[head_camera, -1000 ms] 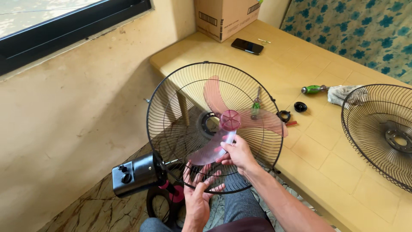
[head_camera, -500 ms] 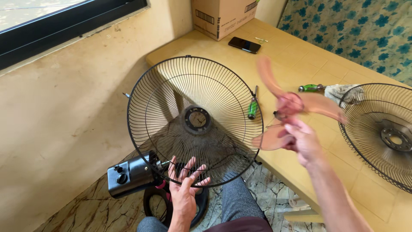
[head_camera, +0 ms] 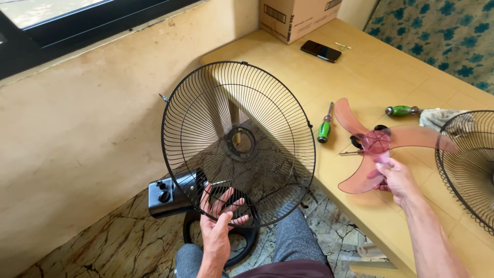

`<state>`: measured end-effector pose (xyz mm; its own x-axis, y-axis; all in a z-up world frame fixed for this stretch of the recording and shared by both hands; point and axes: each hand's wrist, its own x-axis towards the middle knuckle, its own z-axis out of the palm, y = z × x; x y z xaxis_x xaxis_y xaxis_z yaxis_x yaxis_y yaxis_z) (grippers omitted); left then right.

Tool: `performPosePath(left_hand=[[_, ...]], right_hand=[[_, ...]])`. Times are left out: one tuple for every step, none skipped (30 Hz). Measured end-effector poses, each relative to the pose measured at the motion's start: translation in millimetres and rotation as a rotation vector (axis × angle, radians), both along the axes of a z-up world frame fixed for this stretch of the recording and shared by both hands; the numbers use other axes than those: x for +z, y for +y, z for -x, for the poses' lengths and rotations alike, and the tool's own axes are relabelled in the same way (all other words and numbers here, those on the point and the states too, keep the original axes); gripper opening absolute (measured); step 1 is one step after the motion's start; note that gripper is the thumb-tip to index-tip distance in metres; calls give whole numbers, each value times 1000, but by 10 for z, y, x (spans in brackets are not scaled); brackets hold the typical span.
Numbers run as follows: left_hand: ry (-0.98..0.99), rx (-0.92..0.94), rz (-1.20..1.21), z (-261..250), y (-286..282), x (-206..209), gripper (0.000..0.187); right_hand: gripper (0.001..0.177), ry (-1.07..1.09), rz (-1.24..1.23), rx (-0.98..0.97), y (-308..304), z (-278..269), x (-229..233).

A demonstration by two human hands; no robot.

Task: The person uses a screwdriver to tighten screws on the motor housing of a table fan. They then attach the front fan cage to the motor assembly, aligning and securing it by hand.

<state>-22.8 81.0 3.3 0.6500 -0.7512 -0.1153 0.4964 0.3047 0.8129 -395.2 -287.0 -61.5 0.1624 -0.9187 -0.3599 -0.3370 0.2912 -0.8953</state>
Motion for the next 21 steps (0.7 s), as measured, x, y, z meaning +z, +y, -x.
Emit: performPosePath(left_hand=[[-7, 3, -4, -4, 29, 2, 83], [-17, 9, -9, -19, 67, 7, 83], [-10, 17, -14, -28, 101, 14, 83], [-2, 22, -19, -26, 128, 20, 83], [6, 27, -24, -24, 152, 27, 84], [10, 35, -33, -25, 179, 28, 84], [15, 43, -41, -36, 209, 32, 84], [19, 47, -51, -54, 243, 43, 84], [20, 58, -49, -76, 288, 58, 84], [22, 61, -43, -94, 304, 67, 84], [24, 63, -36, -104, 311, 74, 83], [14, 59, -45, -110, 327, 82, 84], [5, 56, -53, -114, 344, 88, 85], [-8, 59, -60, -128, 355, 96, 85], [-11, 54, -57, -139, 353, 100, 85], [-12, 51, -57, -138, 357, 97, 84], [-12, 47, -56, -136, 364, 93, 84], [-10, 46, -52, -137, 359, 90, 84], [-9, 45, -48, -138, 354, 87, 83], [-7, 42, -45, -133, 358, 81, 83], [-7, 46, -49, -127, 363, 76, 83]], right_hand=[[31, 8, -1, -5, -19, 3, -4], [31, 14, -3, -6, -38, -20, -14], [31, 20, -5, -8, -54, -45, -22], [32, 3, 0, -3, -62, -48, -25], [32, -14, 5, 1, -70, -52, -29], [33, -31, 9, 5, -69, -50, -40], [33, -15, 13, 5, -74, -60, -49], [34, 1, 17, 2, -74, -71, -50], [35, 17, 20, -1, -79, -93, -48], [35, 8, 21, 2, -94, -104, -42], [36, -1, 22, 6, -110, -133, -43], [37, -10, 20, 9, -105, -144, -45], [37, -8, 25, 6, -94, -140, -38], [38, -10, 31, 11, -101, -187, -36], [38, -12, 37, 15, -101, -229, -35], [38, -15, 39, 26, -91, -265, -40], [38, -18, 42, 37, -79, -301, -49], [38, -22, 47, 47, -81, -334, -48], [38, -26, 56, 40, -90, -364, -47], [39, -30, 64, 31, -89, -381, -52], [39, -34, 72, 22, -90, -397, -57]])
